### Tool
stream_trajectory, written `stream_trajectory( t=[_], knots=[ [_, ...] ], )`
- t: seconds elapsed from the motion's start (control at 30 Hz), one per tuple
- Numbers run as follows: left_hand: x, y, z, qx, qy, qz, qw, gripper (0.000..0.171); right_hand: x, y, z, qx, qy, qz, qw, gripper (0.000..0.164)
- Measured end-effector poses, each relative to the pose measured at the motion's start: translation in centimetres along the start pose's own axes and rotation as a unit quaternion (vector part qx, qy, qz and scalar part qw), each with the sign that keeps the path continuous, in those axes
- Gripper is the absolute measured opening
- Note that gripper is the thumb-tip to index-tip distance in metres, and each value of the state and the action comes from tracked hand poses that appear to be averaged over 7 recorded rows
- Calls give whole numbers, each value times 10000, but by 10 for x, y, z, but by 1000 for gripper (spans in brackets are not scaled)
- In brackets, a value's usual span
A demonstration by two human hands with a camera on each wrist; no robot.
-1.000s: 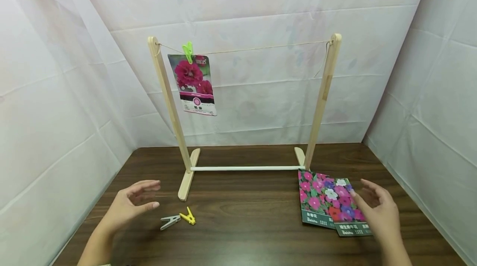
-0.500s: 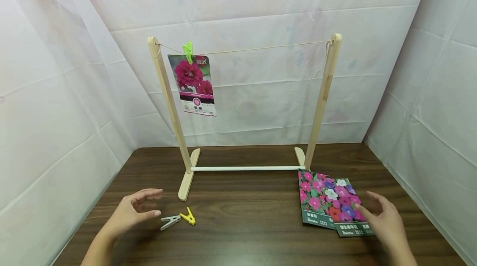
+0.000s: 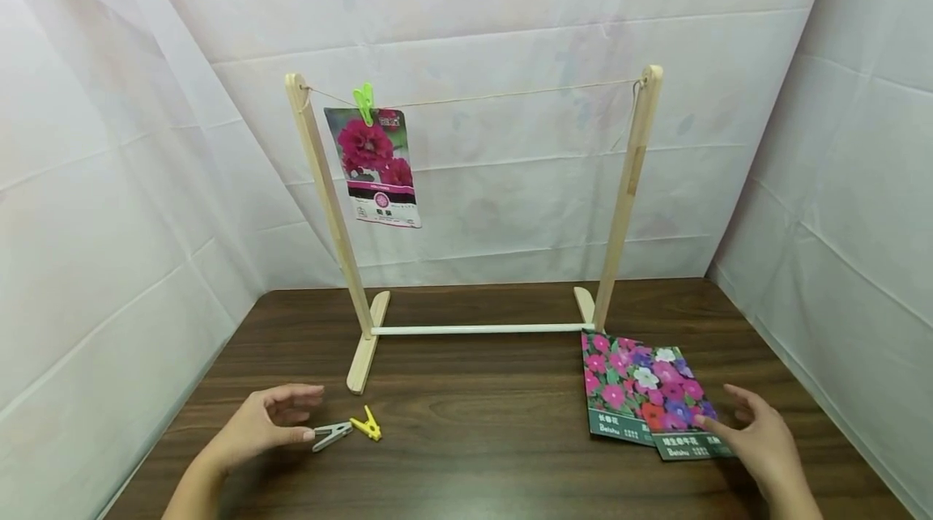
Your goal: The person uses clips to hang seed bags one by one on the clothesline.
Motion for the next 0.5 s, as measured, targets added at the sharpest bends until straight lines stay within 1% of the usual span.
stream_trajectory(
  t=[0.1, 0.17, 0.2, 0.27, 0.33, 0.5],
  knots=[
    [3, -1, -5, -96, 52, -168, 9998, 61, 9, 4, 6, -38, -42, -504, 9987, 101],
    [5, -2, -9, -149, 203, -269, 9993, 62, 15, 5, 6, -199, -139, -780, 9967, 105],
    [6, -3, -11, -169, 303, -304, 9989, 62, 17, 6, 6, -294, -190, -845, 9958, 107],
    [7, -5, -15, -207, 506, -338, 9979, 62, 19, 7, 5, -485, -311, -853, 9947, 109],
    [8, -5, -18, -204, 722, -384, 9964, 63, 19, 7, 4, -604, -421, -758, 9944, 110],
    [10, -1, -22, -214, 1179, -448, 9918, 57, 15, 7, 4, -629, -560, -426, 9955, 106]
  ],
)
Point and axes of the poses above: each hand's wrist, its own y-axis towards the middle knuckle, its own x-axis out of the palm, z = x × y, the point moved 10 cm from there along y, towards the middle knuckle, and after that the axes turned 8 degrees about x, right-handed, at the moved point
